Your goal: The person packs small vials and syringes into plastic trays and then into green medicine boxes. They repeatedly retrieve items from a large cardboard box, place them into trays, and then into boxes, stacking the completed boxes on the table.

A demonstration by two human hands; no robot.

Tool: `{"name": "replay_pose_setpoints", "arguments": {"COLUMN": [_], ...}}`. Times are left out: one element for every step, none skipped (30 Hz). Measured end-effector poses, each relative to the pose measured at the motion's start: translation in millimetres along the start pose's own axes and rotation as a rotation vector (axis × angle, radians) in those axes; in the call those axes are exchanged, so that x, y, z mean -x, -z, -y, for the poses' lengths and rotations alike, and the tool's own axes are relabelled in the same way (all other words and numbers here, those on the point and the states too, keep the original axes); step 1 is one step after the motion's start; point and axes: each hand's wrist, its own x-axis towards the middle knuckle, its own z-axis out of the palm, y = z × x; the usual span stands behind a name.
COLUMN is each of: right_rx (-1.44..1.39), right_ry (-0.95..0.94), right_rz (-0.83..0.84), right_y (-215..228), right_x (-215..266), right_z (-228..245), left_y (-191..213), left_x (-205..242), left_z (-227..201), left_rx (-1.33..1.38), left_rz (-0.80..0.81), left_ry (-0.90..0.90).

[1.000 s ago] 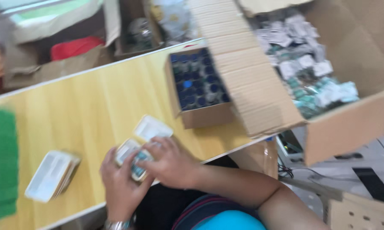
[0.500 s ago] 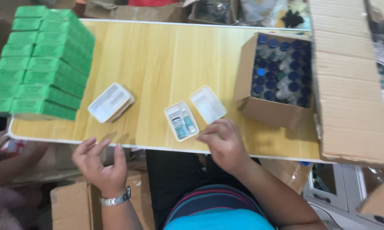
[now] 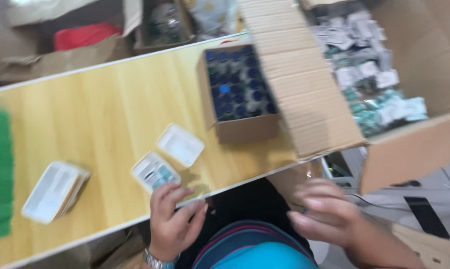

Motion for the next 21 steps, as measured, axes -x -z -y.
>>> {"name": "replay_pose_setpoints", "arguments": {"right_rx": [-0.132,0.004,0.153,0.301,0.439,0.576,0.599,0.628,0.531,0.497,0.446,0.285,0.116,0.211,0.302,0.328,0.345,0.361,0.379,0.398,0.417], "right_ry": [-0.205,-0.16,-0.196,-0.231,-0.261,-0.29,-0.386,-0.478,-0.626,-0.651,-0.684,-0.841,-0.989,-0.965,-0.933,-0.906,-0.887,-0.868,-0.867,-0.867,-0.867], "right_rz": [0.118,0.045,0.036,0.026,0.016,0.005,0.058,0.119,0.253,0.422,0.525,0.557,0.595,0.661,0.725,0.69,0.653,0.615,0.604,0.593,0.589], "right_y": [41.6,67.0,82.4,100.0,117.0,134.0,145.0,156.1,159.8,156.5,149.3,137.6,124.3,110.6,95.2,83.3,71.8,62.7,60.2,60.6,62.0], "right_x": [5.2,9.4,14.3,16.9,15.9,11.1,2.5,-8.9,-22.7,-35.5,-44.0,-48.6,-48.3,-42.8,-36.9,-28.1,-16.6,-8.4,-1.6,1.3,3.3], "right_z": [13.7,14.5,1.6,-16.2,-39.4,-63.6,-93.0,-122.9,-160.3,-197.0,-230.3,-262.3,-290.8,-315.2,-337.6,-355.1,-367.5,-377.6,-382.9,-385.6,-383.0], "left_y": [-8.0,-15.6,-23.7,-32.5,-40.5,-48.4,-54.8,-60.4,-65.3,-69.9,-74.2,-76.8,-78.9,-80.3,-80.1,-80.1,-75.8,-70.6,-66.5,-62.7,-58.9], "left_x": [-2.4,-3.9,-4.7,-5.4,-4.1,-1.7,0.6,2.8,5.4,7.7,10.3,13.3,18.5,23.9,29.0,33.1,37.7,42.0,45.8,48.2,50.7], "left_z": [-1.3,-1.5,-0.7,1.3,2.3,2.2,2.1,2.6,4.4,7.4,10.2,14.6,18.3,23.1,28.5,34.8,40.7,45.4,47.6,49.0,48.0], "left_rx": [0.04,0.081,0.104,0.127,0.142,0.15,0.148,0.146,0.136,0.126,0.114,0.107,0.1,0.092,0.068,0.043,0.016,-0.011,-0.028,-0.046,-0.062], "left_rz": [0.005,0.009,-0.009,-0.026,-0.044,-0.048,-0.055,-0.061,-0.062,-0.062,-0.066,-0.065,-0.066,-0.068,-0.089,-0.11,-0.119,-0.123,-0.127,-0.131,-0.139], "left_ry": [-0.027,-0.053,-0.053,-0.053,-0.046,-0.024,-0.002,0.021,0.011,0.002,-0.004,-0.028,-0.044,-0.06,-0.09,-0.119,-0.149,-0.117,-0.085,-0.054,-0.018]}}
